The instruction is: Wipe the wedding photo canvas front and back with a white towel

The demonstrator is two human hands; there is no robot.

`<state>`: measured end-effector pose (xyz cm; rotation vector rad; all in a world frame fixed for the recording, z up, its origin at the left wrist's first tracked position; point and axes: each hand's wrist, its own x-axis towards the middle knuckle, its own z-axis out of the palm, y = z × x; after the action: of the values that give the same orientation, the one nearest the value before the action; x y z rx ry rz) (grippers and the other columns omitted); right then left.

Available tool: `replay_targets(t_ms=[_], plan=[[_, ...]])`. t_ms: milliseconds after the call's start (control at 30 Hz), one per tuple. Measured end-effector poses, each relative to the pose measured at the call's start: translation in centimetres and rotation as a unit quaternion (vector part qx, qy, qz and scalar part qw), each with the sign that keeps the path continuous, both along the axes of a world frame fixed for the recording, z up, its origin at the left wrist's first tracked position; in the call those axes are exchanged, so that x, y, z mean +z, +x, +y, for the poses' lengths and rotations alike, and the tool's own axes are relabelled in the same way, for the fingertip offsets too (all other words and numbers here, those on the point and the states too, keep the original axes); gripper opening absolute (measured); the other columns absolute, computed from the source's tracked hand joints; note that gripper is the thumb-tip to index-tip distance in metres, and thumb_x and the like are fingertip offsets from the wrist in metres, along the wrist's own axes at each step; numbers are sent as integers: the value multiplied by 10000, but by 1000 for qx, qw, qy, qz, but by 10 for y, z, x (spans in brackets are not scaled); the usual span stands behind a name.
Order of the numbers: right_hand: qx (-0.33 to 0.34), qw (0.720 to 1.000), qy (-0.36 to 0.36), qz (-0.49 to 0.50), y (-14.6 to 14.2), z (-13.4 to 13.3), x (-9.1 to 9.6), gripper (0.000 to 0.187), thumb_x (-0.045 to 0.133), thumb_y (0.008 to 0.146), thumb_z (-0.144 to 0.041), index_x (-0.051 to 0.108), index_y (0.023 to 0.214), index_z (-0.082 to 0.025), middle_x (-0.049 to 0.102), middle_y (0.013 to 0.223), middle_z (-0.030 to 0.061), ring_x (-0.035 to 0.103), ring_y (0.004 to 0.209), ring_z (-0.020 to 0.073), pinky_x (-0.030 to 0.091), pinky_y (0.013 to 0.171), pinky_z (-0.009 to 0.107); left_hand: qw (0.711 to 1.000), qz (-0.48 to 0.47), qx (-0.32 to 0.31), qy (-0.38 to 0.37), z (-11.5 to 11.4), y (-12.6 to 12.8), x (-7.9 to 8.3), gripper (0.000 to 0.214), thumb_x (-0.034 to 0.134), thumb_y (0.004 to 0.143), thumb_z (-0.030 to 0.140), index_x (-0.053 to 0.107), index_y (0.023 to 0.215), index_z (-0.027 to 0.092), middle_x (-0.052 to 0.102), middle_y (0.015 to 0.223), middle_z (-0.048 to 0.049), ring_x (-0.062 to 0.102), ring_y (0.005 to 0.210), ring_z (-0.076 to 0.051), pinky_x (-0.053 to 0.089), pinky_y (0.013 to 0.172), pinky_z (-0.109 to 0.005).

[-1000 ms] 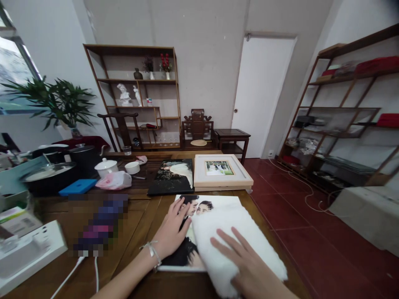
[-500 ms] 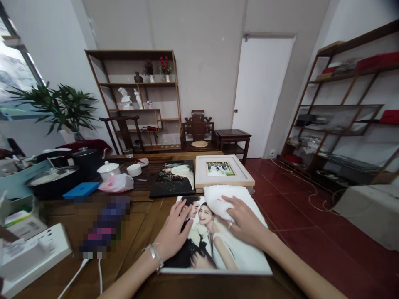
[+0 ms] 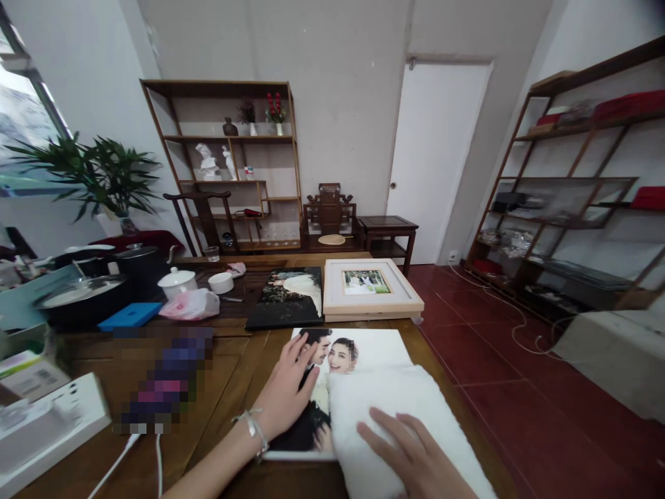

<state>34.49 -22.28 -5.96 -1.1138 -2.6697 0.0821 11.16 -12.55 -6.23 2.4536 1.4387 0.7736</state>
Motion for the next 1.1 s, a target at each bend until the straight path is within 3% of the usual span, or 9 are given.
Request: replay_targets(t_ms=[133,233,400,600,733,833,933,1033,1100], plan=[[-35,998,5,60,1,19,29,124,563,766,-291,659,794,-217,525,1258,40,409,1156,319,353,911,489,1000,-1,-3,0,1,-1,-1,416,376,887,326,439,1277,198,349,1390,-93,251,1301,-245,276,1043,-472],[-71,992,29,98,6,47,38,179,514,830,-326,628,773,-201,553,1207,53,396,1157,282,325,927,471,1000,-7,-3,-4,2,-2,-2,414,378,885,330,444,1274,207,352,1389,-90,257,1300,-247,273,1043,-476],[-98,990,36,90,13,82,30,256,441,870,-323,585,721,-174,470,1309,70,239,1284,286,193,1015,536,1000,-11,0,-2,1,-1,0,412,372,886,327,441,1274,206,348,1390,-89,259,1300,-248,272,1043,-478],[-71,996,-2,60,9,57,32,129,471,790,-176,594,751,-176,428,1349,44,191,1310,271,135,1058,535,1000,12,2,-7,0,0,0,426,351,889,323,426,1284,180,335,1394,-102,245,1305,-243,261,1050,-470],[-19,999,-18,25,-1,28,24,131,522,705,-154,643,743,-187,374,1380,20,187,1301,333,131,1039,599,1000,15,0,-8,1,0,-1,437,353,890,324,419,1290,162,333,1396,-113,238,1306,-243,251,1054,-468],[20,999,-29,17,-9,15,13,367,498,684,-96,643,1003,-205,431,1337,21,270,1273,324,223,1032,574,1000,8,1,-6,1,0,-1,424,359,888,311,431,1280,168,338,1393,-111,244,1304,-245,264,1050,-461],[30,998,-39,31,-13,10,14,567,468,695,-73,474,1253,-177,495,1284,34,343,1245,276,294,1029,507,1000,7,1,-5,2,0,-1,416,364,884,293,437,1276,173,339,1392,-107,240,1306,-246,267,1049,-459],[45,997,-61,20,-9,13,28,319,514,702,-117,649,977,-203,458,1320,10,277,1278,284,203,1055,528,1000,8,-3,-2,2,-1,-3,417,368,883,294,435,1277,176,342,1391,-104,240,1307,-243,270,1049,-453],[32,997,-61,26,-3,22,38,139,537,727,-169,653,797,-198,423,1350,0,221,1301,275,145,1068,525,1000,10,-4,0,2,-1,-3,419,373,884,316,436,1277,182,347,1390,-101,242,1306,-244,275,1046,-454]])
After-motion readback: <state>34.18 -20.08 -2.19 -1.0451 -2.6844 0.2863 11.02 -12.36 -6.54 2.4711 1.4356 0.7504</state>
